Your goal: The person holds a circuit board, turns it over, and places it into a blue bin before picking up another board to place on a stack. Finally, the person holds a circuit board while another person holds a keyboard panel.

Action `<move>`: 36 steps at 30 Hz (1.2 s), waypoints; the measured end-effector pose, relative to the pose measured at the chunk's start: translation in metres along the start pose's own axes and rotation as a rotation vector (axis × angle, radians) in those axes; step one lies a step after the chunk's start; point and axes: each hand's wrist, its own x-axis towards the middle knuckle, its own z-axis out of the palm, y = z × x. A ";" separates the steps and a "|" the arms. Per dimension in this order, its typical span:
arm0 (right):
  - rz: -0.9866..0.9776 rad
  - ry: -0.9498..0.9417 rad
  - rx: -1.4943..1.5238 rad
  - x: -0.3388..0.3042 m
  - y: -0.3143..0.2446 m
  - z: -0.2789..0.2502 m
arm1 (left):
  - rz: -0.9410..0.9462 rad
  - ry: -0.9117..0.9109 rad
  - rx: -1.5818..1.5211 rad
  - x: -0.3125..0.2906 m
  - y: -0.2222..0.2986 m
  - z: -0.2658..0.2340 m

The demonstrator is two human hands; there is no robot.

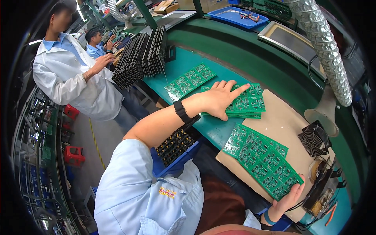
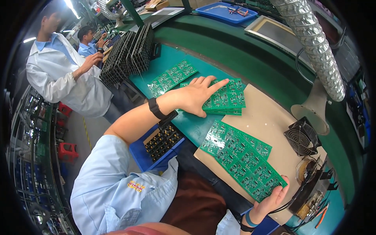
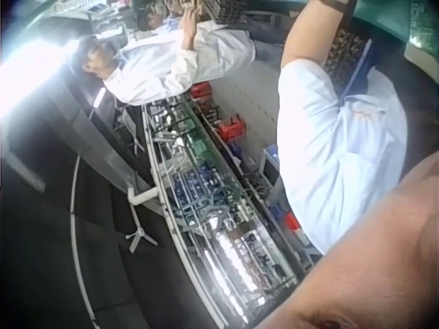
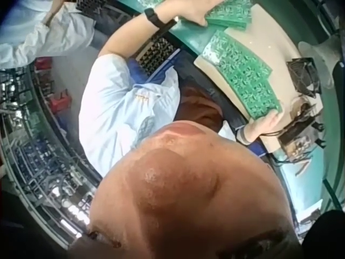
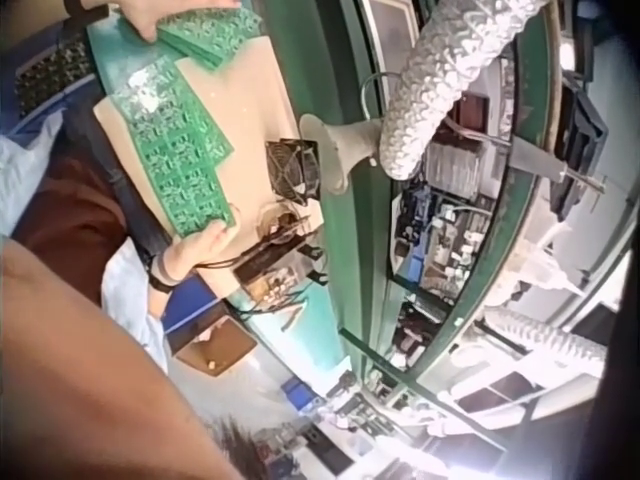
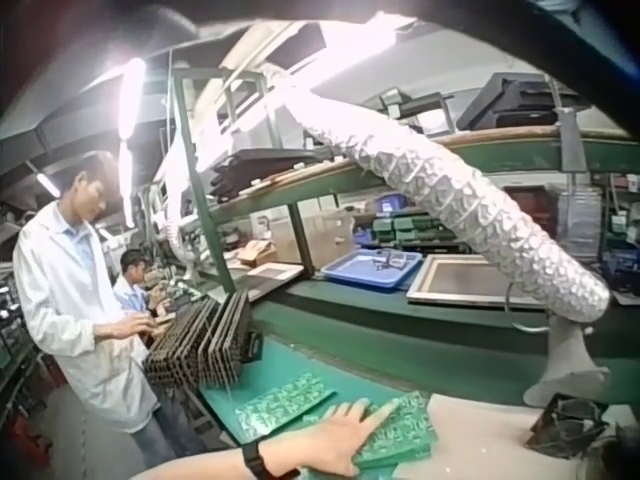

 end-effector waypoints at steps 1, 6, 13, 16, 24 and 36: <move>0.001 0.000 0.002 0.000 -0.002 0.001 | -0.007 -0.039 0.017 0.002 0.001 -0.002; -0.011 -0.027 0.010 0.003 0.006 -0.002 | -0.006 -0.023 -0.029 -0.002 -0.005 -0.001; -0.004 0.001 0.022 0.002 0.001 0.010 | 0.023 0.053 -0.083 -0.004 -0.010 0.005; -0.016 -0.018 0.008 0.002 0.003 0.004 | 0.033 0.046 -0.091 -0.006 -0.013 0.003; -0.011 -0.113 0.031 -0.001 -0.008 0.009 | 0.094 0.060 -0.125 -0.013 -0.013 -0.007; 0.013 -0.082 0.029 -0.003 -0.016 0.019 | 0.110 -0.016 -0.107 -0.010 -0.029 -0.003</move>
